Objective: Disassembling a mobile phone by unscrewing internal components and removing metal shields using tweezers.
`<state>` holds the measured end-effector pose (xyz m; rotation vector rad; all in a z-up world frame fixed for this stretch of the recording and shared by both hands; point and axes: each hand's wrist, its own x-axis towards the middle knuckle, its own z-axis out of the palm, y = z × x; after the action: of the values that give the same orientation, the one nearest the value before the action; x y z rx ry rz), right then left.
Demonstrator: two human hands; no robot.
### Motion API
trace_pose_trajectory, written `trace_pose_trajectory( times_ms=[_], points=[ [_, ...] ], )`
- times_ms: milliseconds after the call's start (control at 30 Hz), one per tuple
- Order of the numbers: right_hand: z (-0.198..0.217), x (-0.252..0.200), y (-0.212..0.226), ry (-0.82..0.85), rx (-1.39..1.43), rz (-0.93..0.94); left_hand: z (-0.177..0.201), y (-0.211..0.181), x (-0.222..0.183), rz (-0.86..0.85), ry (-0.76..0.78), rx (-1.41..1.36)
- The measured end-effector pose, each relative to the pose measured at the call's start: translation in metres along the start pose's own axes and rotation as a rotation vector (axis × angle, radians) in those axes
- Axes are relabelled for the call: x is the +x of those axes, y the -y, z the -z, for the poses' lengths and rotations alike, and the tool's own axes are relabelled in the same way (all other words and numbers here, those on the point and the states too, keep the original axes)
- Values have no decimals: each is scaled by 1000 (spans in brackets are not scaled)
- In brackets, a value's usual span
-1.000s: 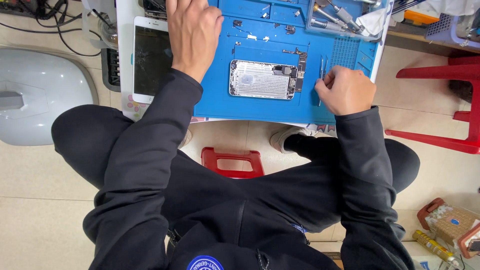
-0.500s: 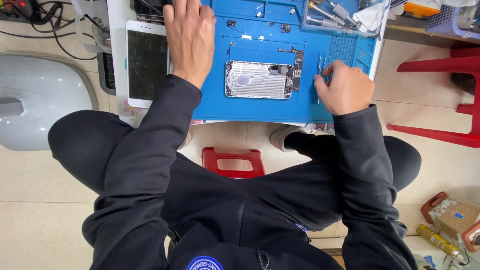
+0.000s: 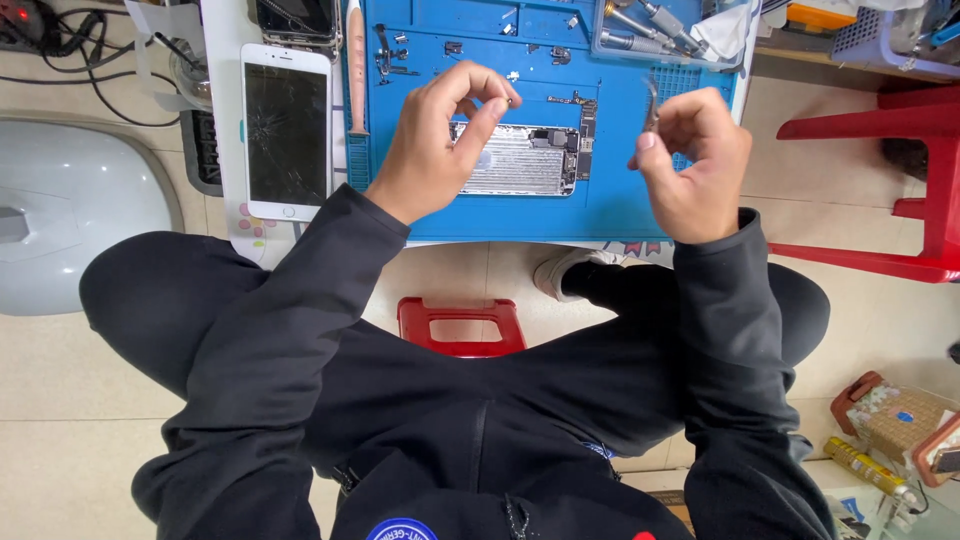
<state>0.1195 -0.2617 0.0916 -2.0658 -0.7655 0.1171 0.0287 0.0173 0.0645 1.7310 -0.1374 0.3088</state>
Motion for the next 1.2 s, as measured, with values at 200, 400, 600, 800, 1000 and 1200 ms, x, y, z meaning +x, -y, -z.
trace_pose_trajectory(
  times_ms=[200, 400, 600, 800, 1000, 1200],
  points=[
    [-21, -2, 15, 31, 18, 179, -15, 18, -16, 223, -97, -435],
    [-25, 6, 29, 44, -49, 275, -16, 23, -19, 203, -162, -438],
    [-20, 8, 17, 0, -497, 591, -9, 10, -17, 113, -101, -59],
    [-21, 7, 14, -38, -547, 709, -8, 6, -18, 79, -29, 11],
    [-21, 5, 12, -11, -703, 775, -9, 7, -17, 79, -9, 27],
    [-24, 8, 15, -56, -714, 788, -8, 8, -17, 86, 3, 45]
  ],
)
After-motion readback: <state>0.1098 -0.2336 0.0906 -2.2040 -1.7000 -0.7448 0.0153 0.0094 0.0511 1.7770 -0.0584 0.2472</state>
